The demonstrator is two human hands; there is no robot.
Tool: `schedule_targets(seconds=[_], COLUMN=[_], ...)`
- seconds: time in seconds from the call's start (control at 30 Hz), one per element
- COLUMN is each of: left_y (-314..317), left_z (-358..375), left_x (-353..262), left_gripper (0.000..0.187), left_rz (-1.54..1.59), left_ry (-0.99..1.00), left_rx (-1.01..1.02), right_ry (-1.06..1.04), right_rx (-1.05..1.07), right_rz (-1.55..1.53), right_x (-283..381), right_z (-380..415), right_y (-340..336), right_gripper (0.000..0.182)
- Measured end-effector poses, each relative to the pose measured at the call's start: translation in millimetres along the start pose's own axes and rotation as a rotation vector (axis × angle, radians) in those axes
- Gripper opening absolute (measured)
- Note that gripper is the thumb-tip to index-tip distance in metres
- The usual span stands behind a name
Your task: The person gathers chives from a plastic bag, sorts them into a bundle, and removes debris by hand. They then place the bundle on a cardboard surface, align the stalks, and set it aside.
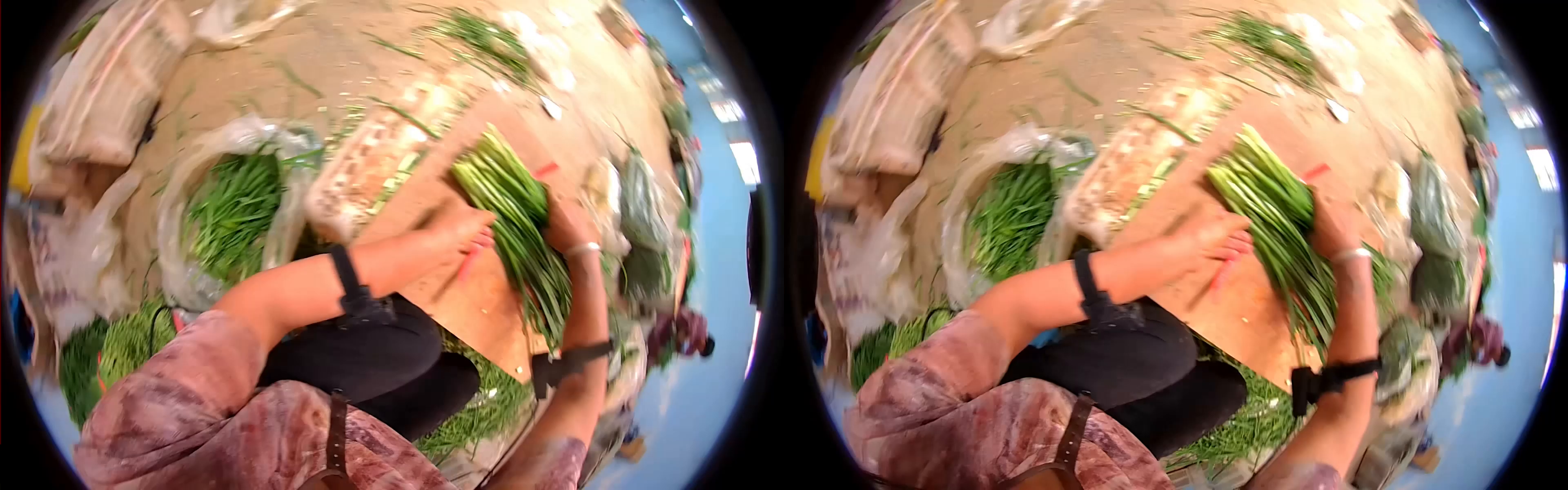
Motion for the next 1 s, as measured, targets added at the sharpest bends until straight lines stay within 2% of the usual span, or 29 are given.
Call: schedule_targets(seconds=[0.07,0.1,0.17,0.27,0.33,0.37,0.43,0.47,0.5,0.53,0.57,0.6,0.63,0.67,0.7,0.77,0.8,0.83,0.9,0.93,0.97,1.0], left_y=[21,94,89,67,19,-8,-86,-129,-173,-214,-257,-286,-315,-341,-342,-339,-341,-338,-324,-320,-319,-318], left_z=[-17,-45,-54,-32,11,25,49,53,63,71,71,83,84,81,83,92,91,83,65,63,60,56], left_x=[-4,-33,-31,-35,-30,-20,14,41,70,103,147,182,227,270,294,324,330,340,358,350,349,349], left_gripper=[0.041,0.041,0.038,0.026,0.035,0.039,0.049,0.048,0.045,0.041,0.035,0.03,0.026,0.049,0.049,0.084,0.119,0.119,0.131,0.137,0.137,0.137], left_rz=[0.015,0.171,0.202,0.216,0.101,0.081,-0.07,0.03,0.112,0.051,-0.105,-0.106,-0.075,-0.162,-0.15,-0.549,-0.609,-0.597,-0.864,-0.845,-0.838,-0.882], left_ry=[-0.029,0.156,0.142,0.139,0.406,0.543,0.582,0.447,0.325,0.282,0.232,0.115,0.037,-0.149,-0.153,-0.362,-0.438,-0.434,-0.454,-0.533,-0.525,-0.539], left_rx=[0.018,0.268,0.226,0.306,0.269,0.255,0.134,0.054,-0.095,-0.313,-0.536,-0.682,-0.708,-0.691,-0.687,-0.979,-0.843,-0.832,-0.876,-0.753,-0.743,-0.735], right_ry=[-0.176,-0.377,-0.289,-0.246,-0.205,-0.014,-0.194,-0.192,-0.238,-0.285,-0.286,-0.258,-0.23,-0.192,-0.153,0.023,0.067,0.111,0.214,0.211,0.339,0.296], right_rx=[-0.07,-0.071,0.049,0.132,0.146,0.168,0.006,0.016,-0.072,-0.157,-0.142,-0.213,-0.283,-0.288,-0.296,-0.297,-0.285,-0.276,-0.159,-0.182,-0.142,-0.141], right_rz=[0.042,0.326,0.263,0.041,-0.088,-0.155,0.02,0.024,0.053,0.083,0.09,0.026,-0.037,-0.099,-0.162,-0.253,-0.276,-0.299,-0.272,-0.383,-0.241,-0.287], right_x=[-38,-93,-92,-94,-98,-86,-81,-78,-72,-67,-65,-65,-66,-67,-65,-66,-57,-52,-62,-40,-20,-24], right_z=[-8,20,6,13,17,26,46,58,73,86,99,114,128,140,151,174,183,189,198,201,204,211], right_y=[-2,-92,-93,-107,-114,-121,-135,-140,-144,-145,-141,-140,-140,-133,-121,-97,-82,-70,-50,-37,-31,-24], right_gripper=[0.066,0.076,0.096,0.117,0.123,0.123,0.11,0.11,0.101,0.093,0.093,0.086,0.078,0.075,0.072,0.067,0.063,0.06,0.063,0.059,0.058,0.057])
Point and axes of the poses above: each hand's wrist, its own z-axis away from the middle knuckle, its own y-axis out of the palm, x = y × z, the point moved 2 cm from there along -z, towards the middle knuckle, and after that the axes turned 14 degrees about -z, right-handed, at the moved point
